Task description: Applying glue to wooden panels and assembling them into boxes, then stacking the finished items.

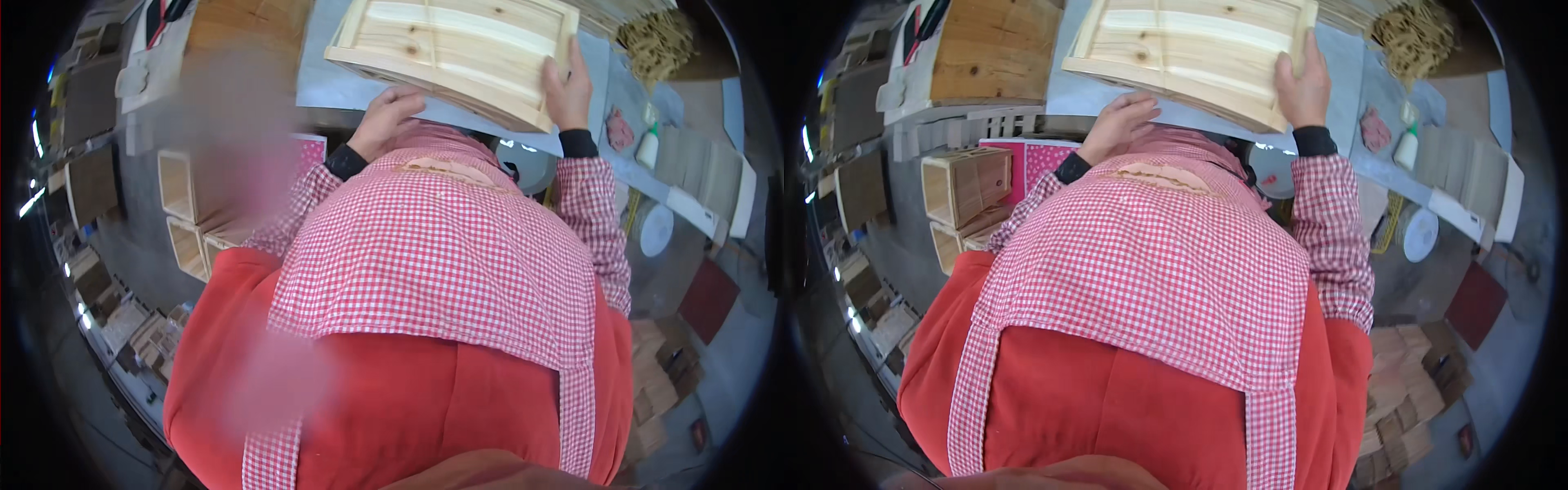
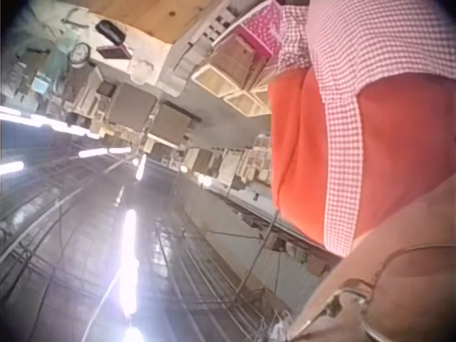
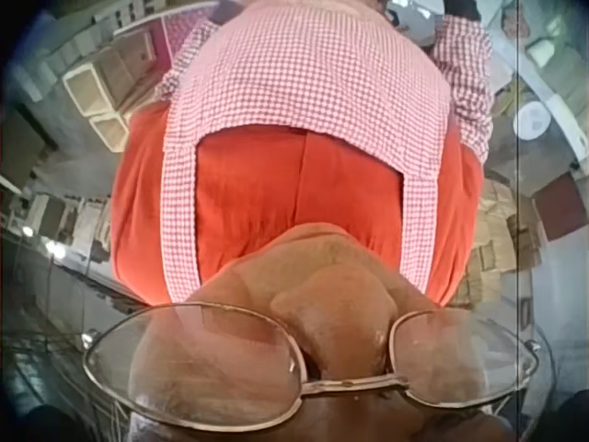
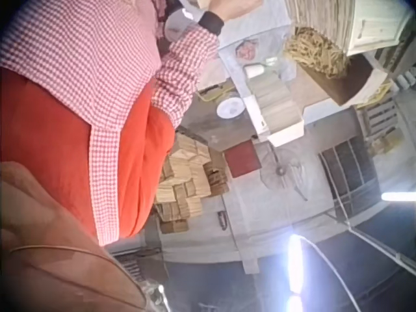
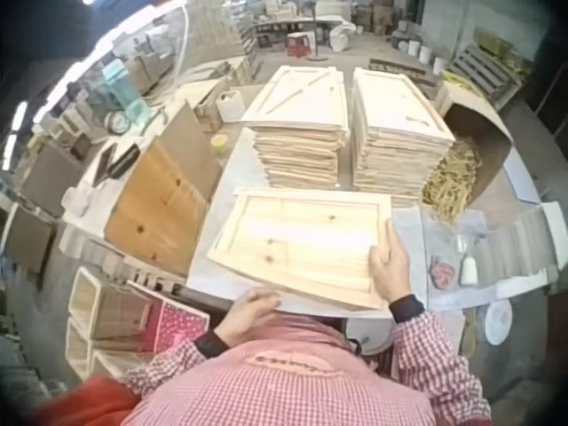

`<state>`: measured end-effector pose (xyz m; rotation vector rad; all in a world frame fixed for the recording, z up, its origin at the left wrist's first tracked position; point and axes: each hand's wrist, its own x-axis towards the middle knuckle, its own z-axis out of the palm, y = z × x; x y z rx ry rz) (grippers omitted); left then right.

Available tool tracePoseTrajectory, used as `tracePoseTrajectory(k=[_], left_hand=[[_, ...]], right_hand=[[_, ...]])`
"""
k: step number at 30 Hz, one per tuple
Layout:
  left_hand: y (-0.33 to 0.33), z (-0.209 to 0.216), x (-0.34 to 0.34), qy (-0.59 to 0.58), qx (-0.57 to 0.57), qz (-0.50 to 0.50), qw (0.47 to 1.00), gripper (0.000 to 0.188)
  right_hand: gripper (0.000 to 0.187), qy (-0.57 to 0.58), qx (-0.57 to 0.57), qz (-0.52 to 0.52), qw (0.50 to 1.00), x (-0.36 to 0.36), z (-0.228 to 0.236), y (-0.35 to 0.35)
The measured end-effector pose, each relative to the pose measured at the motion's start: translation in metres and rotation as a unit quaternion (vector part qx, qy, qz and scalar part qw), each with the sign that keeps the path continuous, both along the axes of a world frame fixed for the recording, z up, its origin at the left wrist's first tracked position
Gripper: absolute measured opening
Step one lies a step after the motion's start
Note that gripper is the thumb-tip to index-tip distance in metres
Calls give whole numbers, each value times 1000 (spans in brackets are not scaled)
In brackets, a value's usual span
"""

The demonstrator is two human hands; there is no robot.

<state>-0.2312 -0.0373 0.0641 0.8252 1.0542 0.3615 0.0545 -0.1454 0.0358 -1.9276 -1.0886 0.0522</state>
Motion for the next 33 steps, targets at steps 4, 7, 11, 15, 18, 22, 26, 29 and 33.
tracePoseTrajectory(k=[4, 7, 11, 15, 18, 22, 26, 29, 33], left_hand=[[7, -18, 3, -44, -78, -62, 994, 37], [19, -20, 6, -74, -99, -52, 991, 40], [24, -14, 11, -129, -126, -9, 984, 43], [22, -3, 1, -142, -105, -14, 984, 46], [17, 8, -10, -214, -160, -33, 963, 48], [3, 12, -8, -319, -324, -116, 883, 44], [3, -4, -7, -184, -210, -355, 892, 39], [12, -10, -22, -125, -93, -354, 922, 34], [33, 9, -48, -76, -53, -220, 971, 29]], right_hand=[[61, 61, -32, -46, 997, -1, 1, -14], [56, 169, -71, -110, 977, -8, 0, -24], [38, 305, -49, -43, 950, -29, 12, -26], [31, 281, -4, -25, 959, -59, 66, -17], [28, 229, 61, 27, 971, -78, 131, -6], [41, 85, 4, 88, 992, -102, 212, 8], [42, -63, -245, 105, 962, -116, 235, 12], [46, -258, -202, 236, 915, -114, 210, 22], [49, -248, -198, 267, 910, -93, 185, 13]])
